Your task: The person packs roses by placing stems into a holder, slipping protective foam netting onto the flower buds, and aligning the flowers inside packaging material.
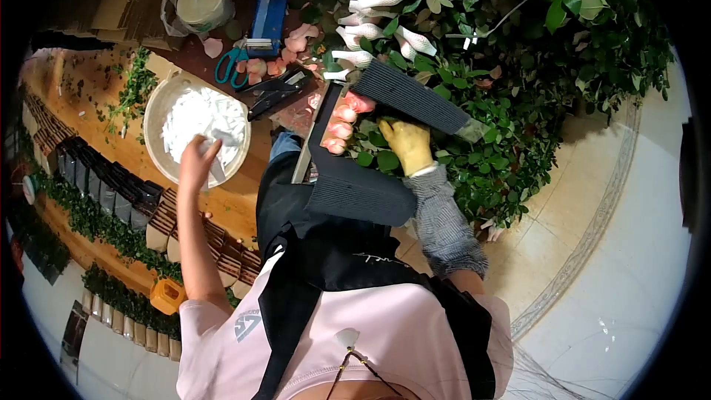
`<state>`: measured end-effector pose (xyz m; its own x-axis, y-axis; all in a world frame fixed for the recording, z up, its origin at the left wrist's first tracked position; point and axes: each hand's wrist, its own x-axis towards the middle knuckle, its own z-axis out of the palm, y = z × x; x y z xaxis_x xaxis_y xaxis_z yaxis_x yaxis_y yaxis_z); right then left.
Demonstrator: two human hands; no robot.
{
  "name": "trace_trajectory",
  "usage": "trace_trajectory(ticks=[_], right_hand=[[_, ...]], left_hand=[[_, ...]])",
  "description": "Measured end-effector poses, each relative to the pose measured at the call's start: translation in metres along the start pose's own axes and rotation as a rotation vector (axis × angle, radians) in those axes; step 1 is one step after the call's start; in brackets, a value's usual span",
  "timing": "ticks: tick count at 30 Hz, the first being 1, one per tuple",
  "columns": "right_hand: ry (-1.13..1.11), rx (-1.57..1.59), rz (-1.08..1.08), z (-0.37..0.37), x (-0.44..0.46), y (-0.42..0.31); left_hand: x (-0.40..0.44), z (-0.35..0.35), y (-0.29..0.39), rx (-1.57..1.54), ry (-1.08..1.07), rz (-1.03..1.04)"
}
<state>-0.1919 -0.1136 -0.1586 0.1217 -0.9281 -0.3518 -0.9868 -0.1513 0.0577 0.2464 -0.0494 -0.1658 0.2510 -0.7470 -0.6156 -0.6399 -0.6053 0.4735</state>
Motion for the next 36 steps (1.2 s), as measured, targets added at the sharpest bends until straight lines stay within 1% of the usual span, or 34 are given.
trace_trajectory(ticks=[2, 3, 4, 6, 8, 9, 11, 12, 13, 15, 16, 17, 19, 20, 21, 22, 23, 24, 26, 27, 29, 30, 31, 33, 35, 36], right_hand=[[-0.039, 0.124, -0.099, -0.003, -0.007, 0.011], [-0.015, 0.145, -0.157, -0.012, -0.012, 0.013], [0.042, 0.163, -0.231, -0.019, -0.016, 0.01], [0.112, 0.159, -0.325, -0.035, -0.022, -0.002], [0.077, 0.159, -0.333, -0.057, -0.024, -0.019], [0.059, 0.16, -0.337, -0.068, -0.024, -0.027], [0.116, 0.295, -0.392, -0.069, -0.022, -0.036], [0.053, 0.276, -0.349, -0.069, -0.02, -0.041], [0.062, 0.182, -0.327, -0.059, -0.018, -0.042], [-0.15, 0.038, -0.254, -0.037, -0.004, -0.045], [-0.284, 0.001, -0.234, -0.03, 0.003, -0.049], [-0.322, -0.035, -0.223, -0.025, 0.009, -0.055], [-0.206, 0.097, -0.299, -0.02, 0.007, -0.048], [-0.207, 0.11, -0.286, -0.016, 0.005, -0.046], [-0.206, 0.143, -0.349, -0.013, 0.006, -0.044], [-0.205, 0.175, -0.416, -0.009, 0.006, -0.042], [-0.202, 0.182, -0.41, -0.008, 0.005, -0.039], [-0.161, 0.219, -0.433, -0.007, 0.005, -0.035], [-0.091, 0.305, -0.445, -0.004, 0.004, -0.034], [-0.138, 0.299, -0.411, -0.003, 0.005, -0.036], [-0.139, 0.279, -0.363, 0.002, 0.006, -0.041], [-0.138, 0.283, -0.36, 0.001, 0.005, -0.042], [-0.163, 0.241, -0.365, -0.001, 0.005, -0.042], [-0.181, 0.202, -0.362, -0.009, 0.0, -0.038], [-0.061, 0.315, -0.263, -0.021, -0.009, -0.03], [-0.144, 0.253, -0.185, -0.027, -0.009, -0.029]], left_hand=[[-0.002, -0.011, -0.06, 0.186, 0.257, 0.046], [-0.005, -0.019, -0.062, 0.218, 0.382, 0.049], [-0.001, -0.017, -0.06, 0.167, 0.418, 0.061], [0.002, -0.004, -0.016, -0.042, 0.316, 0.086], [0.003, 0.026, 0.036, -0.244, 0.157, 0.176], [-0.001, 0.043, 0.064, -0.247, 0.073, 0.256], [-0.005, 0.074, 0.11, -0.246, -0.087, 0.448], [-0.004, 0.086, 0.129, -0.093, -0.116, 0.54], [-0.001, 0.096, 0.144, 0.063, -0.144, 0.632], [0.01, 0.12, 0.156, 0.339, -0.23, 0.738], [0.012, 0.13, 0.157, 0.494, -0.194, 0.799], [0.012, 0.13, 0.16, 0.509, -0.204, 0.818], [0.005, 0.129, 0.159, 0.595, -0.206, 0.75], [0.003, 0.133, 0.153, 0.572, -0.159, 0.742], [0.004, 0.132, 0.147, 0.583, -0.162, 0.75], [0.005, 0.131, 0.14, 0.534, -0.19, 0.709], [0.003, 0.125, 0.139, 0.484, -0.218, 0.667], [0.002, 0.116, 0.139, 0.422, -0.177, 0.654], [0.0, 0.109, 0.141, 0.238, -0.044, 0.738], [-0.001, 0.105, 0.143, 0.182, 0.032, 0.816], [0.001, 0.103, 0.16, 0.139, 0.095, 1.188], [-0.003, 0.097, 0.176, 0.11, -0.031, 1.296], [0.006, 0.107, 0.175, 0.135, -0.106, 1.405], [0.013, 0.121, 0.168, 0.271, -0.122, 1.469], [0.016, 0.122, 0.162, 0.309, -0.068, 1.48], [0.015, 0.122, 0.159, 0.312, -0.081, 1.463]])
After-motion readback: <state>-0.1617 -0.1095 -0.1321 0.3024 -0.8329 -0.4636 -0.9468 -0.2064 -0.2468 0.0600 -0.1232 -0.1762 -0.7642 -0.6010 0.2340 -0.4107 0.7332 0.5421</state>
